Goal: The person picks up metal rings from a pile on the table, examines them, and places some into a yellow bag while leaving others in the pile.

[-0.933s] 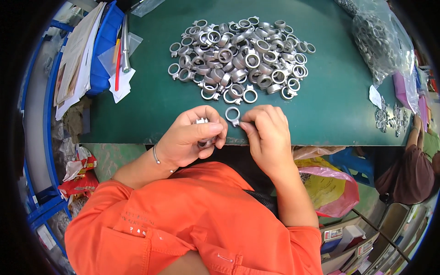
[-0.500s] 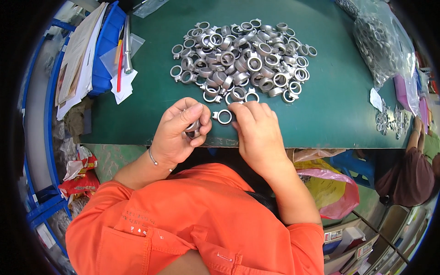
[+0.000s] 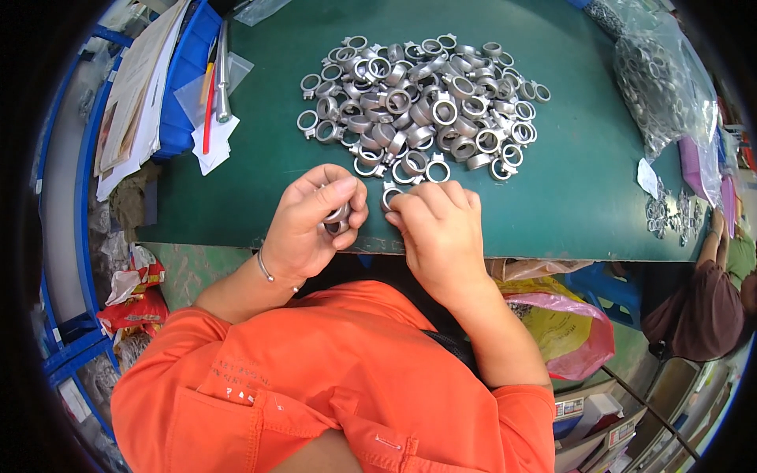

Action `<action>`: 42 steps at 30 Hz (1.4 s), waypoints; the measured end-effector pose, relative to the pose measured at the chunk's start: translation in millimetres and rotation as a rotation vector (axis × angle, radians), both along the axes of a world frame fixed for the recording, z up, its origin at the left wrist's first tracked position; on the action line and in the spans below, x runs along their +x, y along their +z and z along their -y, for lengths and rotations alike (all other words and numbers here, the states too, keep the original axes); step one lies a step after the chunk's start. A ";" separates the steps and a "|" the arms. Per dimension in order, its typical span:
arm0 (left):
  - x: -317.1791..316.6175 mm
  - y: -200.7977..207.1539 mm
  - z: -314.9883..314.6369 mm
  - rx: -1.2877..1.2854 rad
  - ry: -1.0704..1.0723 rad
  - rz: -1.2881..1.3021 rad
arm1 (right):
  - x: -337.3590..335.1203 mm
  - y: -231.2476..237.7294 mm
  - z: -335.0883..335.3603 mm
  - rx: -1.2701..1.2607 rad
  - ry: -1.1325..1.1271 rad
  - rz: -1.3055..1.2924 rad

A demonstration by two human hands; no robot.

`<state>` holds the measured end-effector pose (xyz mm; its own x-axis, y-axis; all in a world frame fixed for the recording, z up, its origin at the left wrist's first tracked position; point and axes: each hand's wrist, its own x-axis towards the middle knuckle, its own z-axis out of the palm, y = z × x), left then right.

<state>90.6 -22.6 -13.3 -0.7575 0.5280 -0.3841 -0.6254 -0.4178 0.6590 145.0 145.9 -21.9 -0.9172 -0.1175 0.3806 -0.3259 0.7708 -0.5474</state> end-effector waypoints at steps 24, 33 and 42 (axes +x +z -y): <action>10.2 2.8 -2.6 -0.425 -0.102 -0.960 | 16.3 9.0 -3.5 -1.196 0.174 0.329; 8.3 8.8 -3.2 -0.153 -0.335 -0.089 | 14.4 5.2 -0.1 -0.798 0.063 -0.058; 2.5 -3.4 2.8 0.331 -0.266 0.302 | -2.2 10.2 -3.6 -0.202 -0.119 -0.322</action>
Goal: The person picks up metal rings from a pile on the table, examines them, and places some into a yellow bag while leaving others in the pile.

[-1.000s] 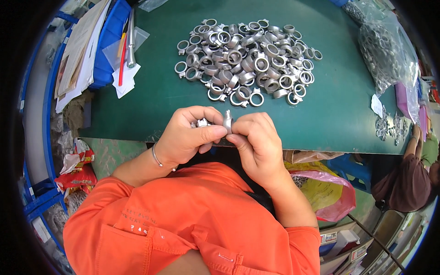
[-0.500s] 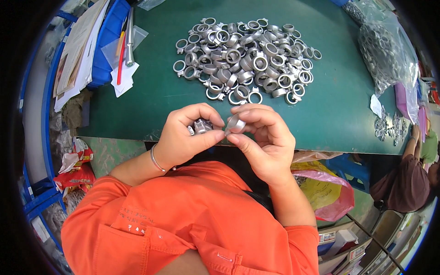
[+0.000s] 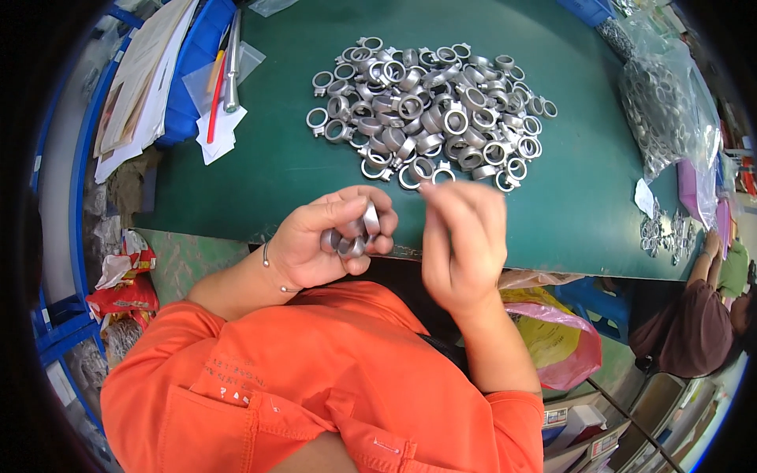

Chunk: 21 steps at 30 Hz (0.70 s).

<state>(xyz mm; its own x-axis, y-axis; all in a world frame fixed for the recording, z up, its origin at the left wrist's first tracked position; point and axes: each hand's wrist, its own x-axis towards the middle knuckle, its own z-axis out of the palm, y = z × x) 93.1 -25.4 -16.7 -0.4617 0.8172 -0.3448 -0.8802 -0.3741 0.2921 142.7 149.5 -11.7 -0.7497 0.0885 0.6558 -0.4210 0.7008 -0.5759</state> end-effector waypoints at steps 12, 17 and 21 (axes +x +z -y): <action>4.0 9.3 -5.9 -0.313 0.061 -0.350 | 4.6 -11.5 -7.5 -0.601 0.304 0.331; 4.2 10.4 -8.3 -0.363 0.055 -0.465 | 5.6 -11.4 -10.0 -0.367 0.382 0.227; 4.8 11.1 -9.5 -0.425 0.077 -0.633 | 7.1 -8.6 -5.7 -0.233 0.314 0.183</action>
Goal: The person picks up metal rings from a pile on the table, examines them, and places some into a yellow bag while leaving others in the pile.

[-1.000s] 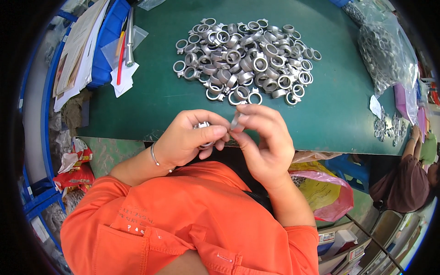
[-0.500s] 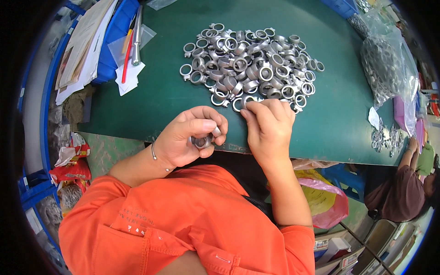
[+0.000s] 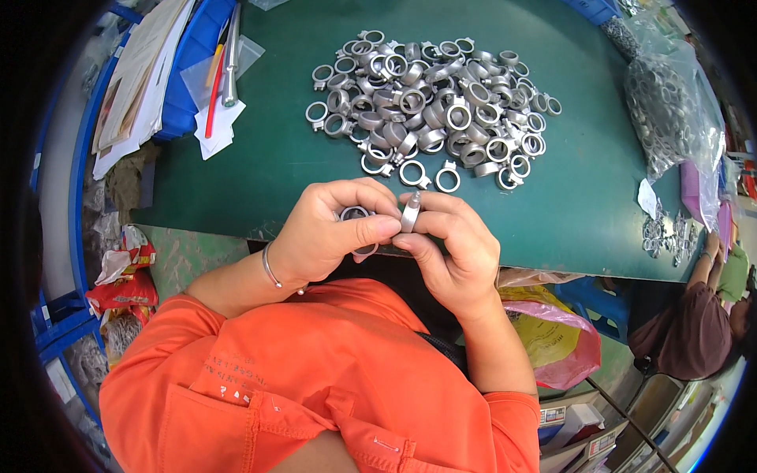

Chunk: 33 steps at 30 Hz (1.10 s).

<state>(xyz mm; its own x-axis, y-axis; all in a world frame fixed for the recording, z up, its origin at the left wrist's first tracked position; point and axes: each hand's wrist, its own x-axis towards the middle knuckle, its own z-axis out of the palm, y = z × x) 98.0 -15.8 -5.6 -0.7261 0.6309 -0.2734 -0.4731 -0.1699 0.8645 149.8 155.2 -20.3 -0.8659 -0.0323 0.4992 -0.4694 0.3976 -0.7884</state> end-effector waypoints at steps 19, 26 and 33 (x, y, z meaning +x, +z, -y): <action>1.0 -0.7 -0.4 -0.074 0.048 -0.074 | 3.3 -1.6 3.0 -0.017 -0.115 -0.103; 2.1 -2.6 -2.1 0.070 -0.005 0.107 | 8.5 11.3 3.7 0.045 -0.055 -0.157; 0.5 1.1 -4.3 0.295 0.094 0.262 | 12.1 5.7 19.3 -0.541 -0.049 0.063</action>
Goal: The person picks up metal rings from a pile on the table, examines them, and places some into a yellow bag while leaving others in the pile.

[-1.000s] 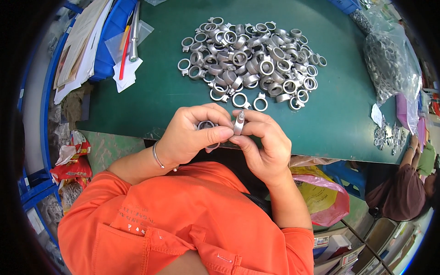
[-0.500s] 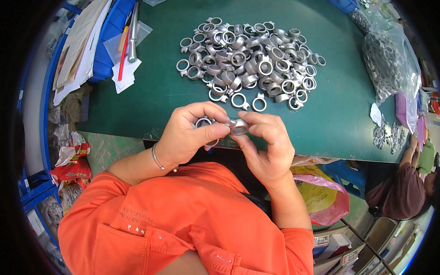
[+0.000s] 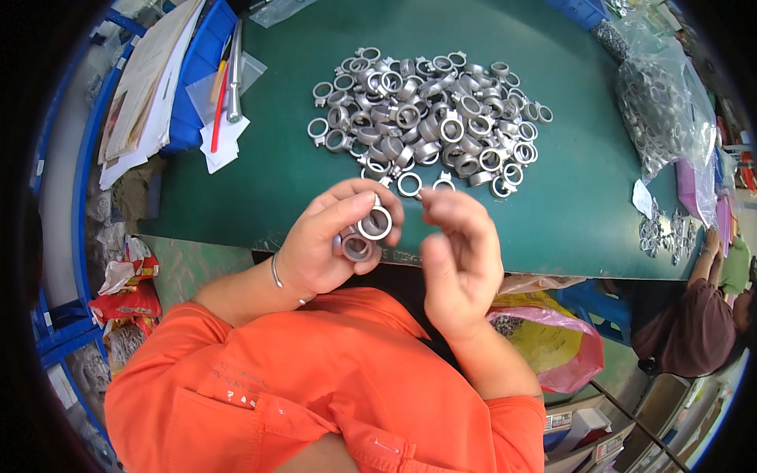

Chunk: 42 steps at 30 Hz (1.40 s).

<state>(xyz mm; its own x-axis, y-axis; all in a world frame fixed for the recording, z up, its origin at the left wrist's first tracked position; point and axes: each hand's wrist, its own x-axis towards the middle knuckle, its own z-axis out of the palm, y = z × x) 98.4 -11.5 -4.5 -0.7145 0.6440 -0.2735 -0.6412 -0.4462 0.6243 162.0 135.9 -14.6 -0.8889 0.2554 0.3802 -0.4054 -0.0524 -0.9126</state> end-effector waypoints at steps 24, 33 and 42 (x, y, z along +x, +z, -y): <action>-8.5 -16.8 -31.7 -0.337 0.211 -1.148 | 255.0 -127.2 -187.8 -0.620 -1.337 0.928; -5.1 -13.2 -19.7 -0.381 0.241 -0.956 | 48.9 1.7 -86.6 0.862 -0.472 0.126; -0.3 -12.3 3.6 -0.478 0.167 -0.967 | -15.2 -5.3 -41.1 0.642 -0.015 0.259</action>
